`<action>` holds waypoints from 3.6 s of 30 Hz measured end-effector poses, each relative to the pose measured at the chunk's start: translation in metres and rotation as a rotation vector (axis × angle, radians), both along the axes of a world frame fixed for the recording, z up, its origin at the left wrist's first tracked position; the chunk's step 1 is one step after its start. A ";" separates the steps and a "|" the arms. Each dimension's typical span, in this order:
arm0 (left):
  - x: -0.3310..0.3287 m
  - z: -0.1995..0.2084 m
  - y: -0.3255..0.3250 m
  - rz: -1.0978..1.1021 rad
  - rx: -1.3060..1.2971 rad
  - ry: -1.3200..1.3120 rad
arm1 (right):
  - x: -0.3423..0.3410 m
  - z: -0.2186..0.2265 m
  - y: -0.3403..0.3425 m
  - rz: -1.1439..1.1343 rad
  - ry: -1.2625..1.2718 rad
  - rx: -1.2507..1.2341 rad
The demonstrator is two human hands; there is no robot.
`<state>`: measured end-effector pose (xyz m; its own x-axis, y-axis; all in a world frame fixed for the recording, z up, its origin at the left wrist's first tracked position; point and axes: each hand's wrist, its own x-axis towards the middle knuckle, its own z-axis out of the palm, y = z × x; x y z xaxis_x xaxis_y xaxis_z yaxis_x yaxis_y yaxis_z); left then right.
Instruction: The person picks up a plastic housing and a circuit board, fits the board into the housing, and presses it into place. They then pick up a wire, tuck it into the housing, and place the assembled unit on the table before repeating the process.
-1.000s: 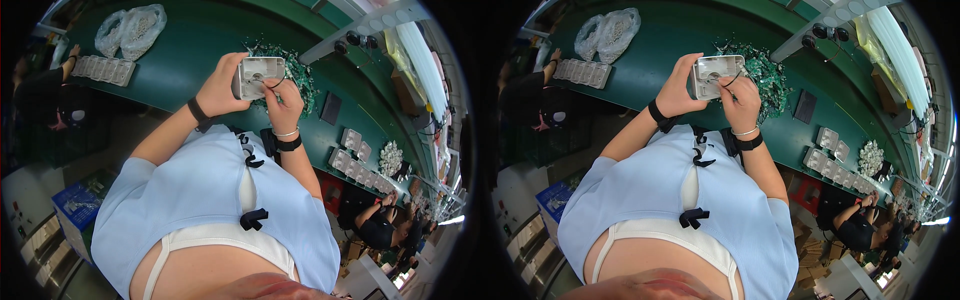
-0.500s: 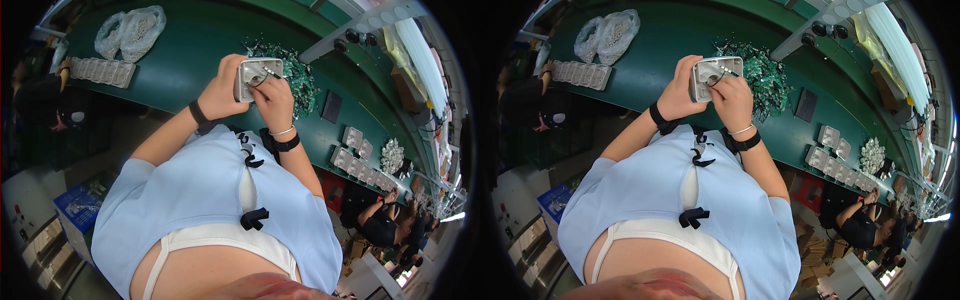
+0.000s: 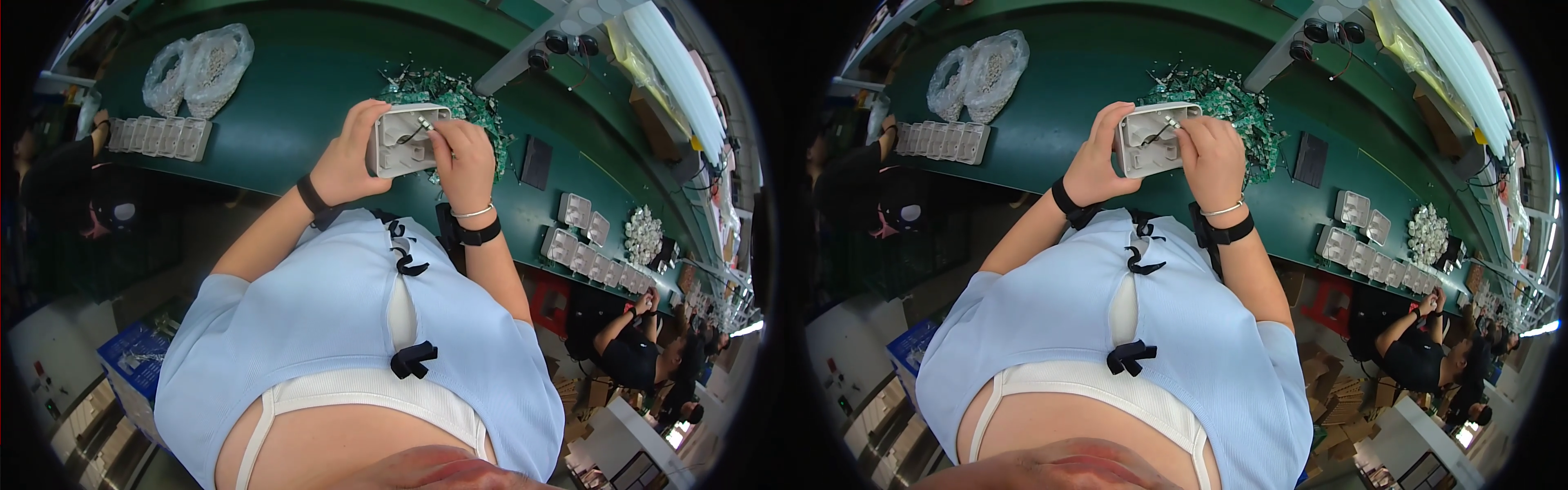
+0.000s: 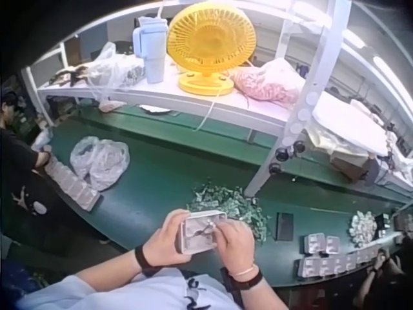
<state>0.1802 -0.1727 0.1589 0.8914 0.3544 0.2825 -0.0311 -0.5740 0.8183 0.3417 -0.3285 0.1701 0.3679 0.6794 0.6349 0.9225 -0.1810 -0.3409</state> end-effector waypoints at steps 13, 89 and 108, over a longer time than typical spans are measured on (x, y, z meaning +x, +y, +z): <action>0.003 -0.016 0.001 0.063 -0.016 -0.016 | -0.026 -0.004 -0.005 0.170 0.799 0.088; 0.023 -0.166 -0.025 0.475 0.291 0.497 | 0.097 -0.212 -0.369 -0.238 0.107 -0.603; 0.032 -0.192 0.018 0.467 0.489 0.589 | 0.064 -0.229 -0.100 -0.460 1.054 -0.240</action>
